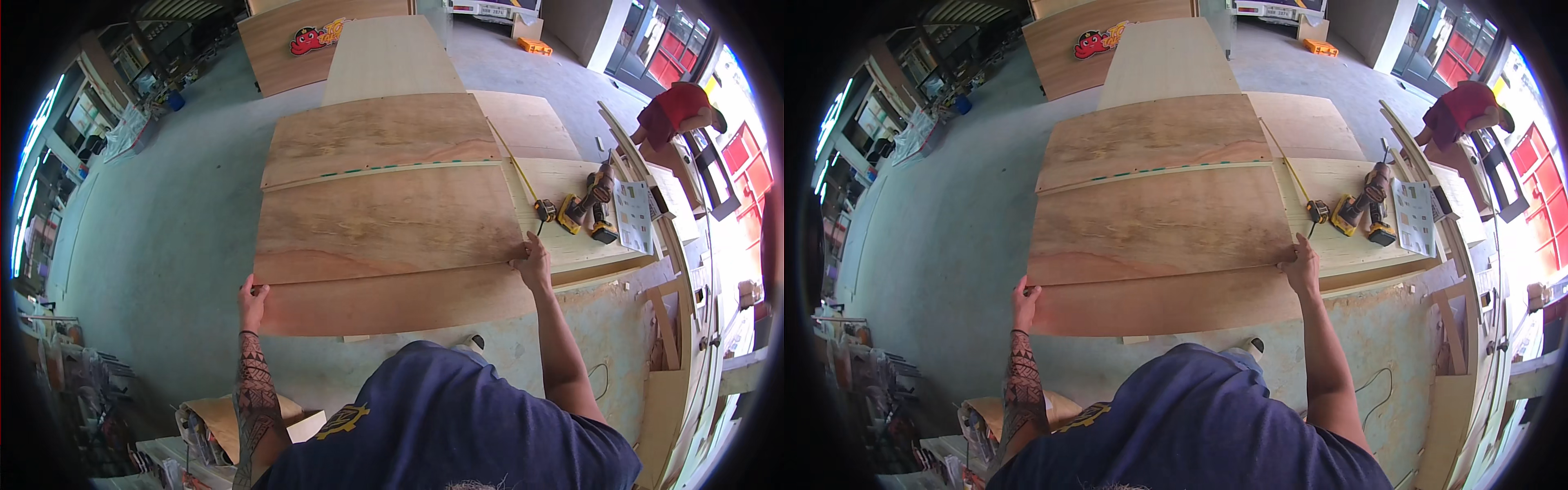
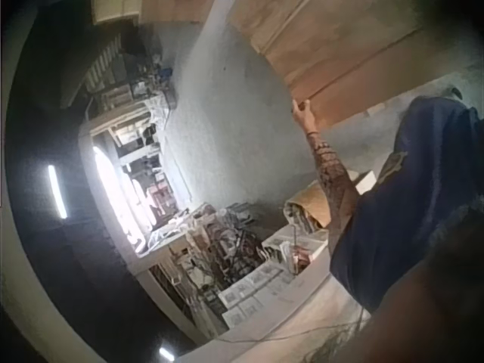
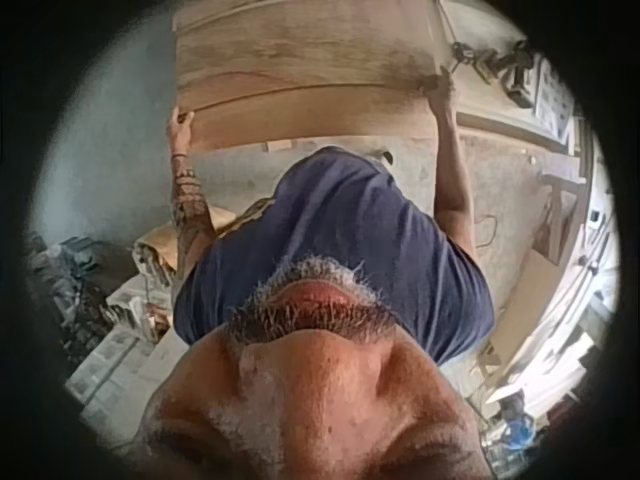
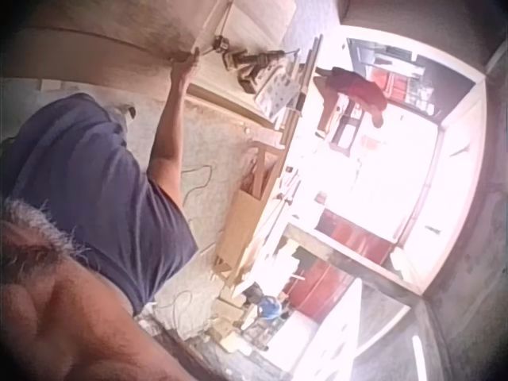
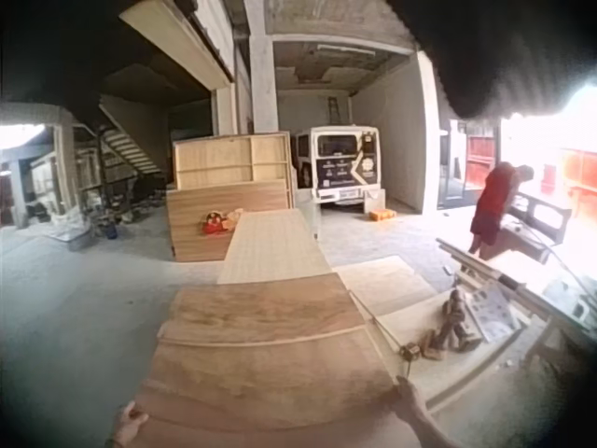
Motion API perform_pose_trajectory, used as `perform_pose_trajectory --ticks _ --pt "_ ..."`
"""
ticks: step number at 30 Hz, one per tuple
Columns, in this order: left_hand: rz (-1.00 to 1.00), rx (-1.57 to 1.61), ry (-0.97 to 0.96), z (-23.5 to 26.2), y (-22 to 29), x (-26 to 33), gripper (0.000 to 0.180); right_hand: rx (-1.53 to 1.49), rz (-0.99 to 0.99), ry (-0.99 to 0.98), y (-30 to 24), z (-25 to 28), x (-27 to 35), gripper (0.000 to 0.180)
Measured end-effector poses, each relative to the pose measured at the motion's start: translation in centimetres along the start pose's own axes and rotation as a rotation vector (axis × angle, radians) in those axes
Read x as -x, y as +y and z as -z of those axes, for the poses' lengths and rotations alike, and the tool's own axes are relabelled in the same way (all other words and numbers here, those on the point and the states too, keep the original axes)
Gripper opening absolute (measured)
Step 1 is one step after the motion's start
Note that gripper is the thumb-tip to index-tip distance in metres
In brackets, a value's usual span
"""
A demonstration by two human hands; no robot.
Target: Assembling a wooden cabinet or shelving unit using a power drill and screws.
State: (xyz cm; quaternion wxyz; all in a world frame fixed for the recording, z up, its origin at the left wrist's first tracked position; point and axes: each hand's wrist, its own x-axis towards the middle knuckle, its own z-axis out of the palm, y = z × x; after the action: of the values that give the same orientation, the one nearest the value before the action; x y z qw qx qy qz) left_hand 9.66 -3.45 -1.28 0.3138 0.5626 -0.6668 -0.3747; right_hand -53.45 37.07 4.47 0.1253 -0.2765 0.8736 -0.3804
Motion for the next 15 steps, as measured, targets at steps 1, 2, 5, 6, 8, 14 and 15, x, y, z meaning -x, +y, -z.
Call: perform_pose_trajectory --ticks 1,2,5,6,8,14,15 --pt "-0.012 -0.016 0.0 -0.1 0.3 0.0 0.066 -0.012 0.003 0.033 0.2 -0.1 0.1 0.098" --pt "-0.024 -0.031 0.001 -0.2 0.7 0.1 0.067 -0.024 0.006 0.065 0.3 -0.2 0.1 0.095" --pt "0.014 -0.054 0.019 -0.4 1.5 0.2 0.066 -0.063 0.005 0.081 0.7 -0.6 0.2 0.091" --pt "0.011 -0.054 0.02 -0.2 1.8 0.3 0.066 -0.065 0.006 0.083 0.8 -0.8 0.1 0.091" --pt "-0.02 -0.095 0.017 -0.1 1.9 0.4 0.062 -0.129 -0.013 0.1 1.1 -0.9 0.4 0.091" --pt "-0.092 -0.126 0.013 0.0 2.0 0.3 0.058 -0.115 -0.029 0.116 0.9 -0.8 0.4 0.088" --pt "-0.102 -0.126 0.002 -0.1 1.9 0.2 0.058 -0.116 -0.037 0.128 1.1 -0.9 0.5 0.088"
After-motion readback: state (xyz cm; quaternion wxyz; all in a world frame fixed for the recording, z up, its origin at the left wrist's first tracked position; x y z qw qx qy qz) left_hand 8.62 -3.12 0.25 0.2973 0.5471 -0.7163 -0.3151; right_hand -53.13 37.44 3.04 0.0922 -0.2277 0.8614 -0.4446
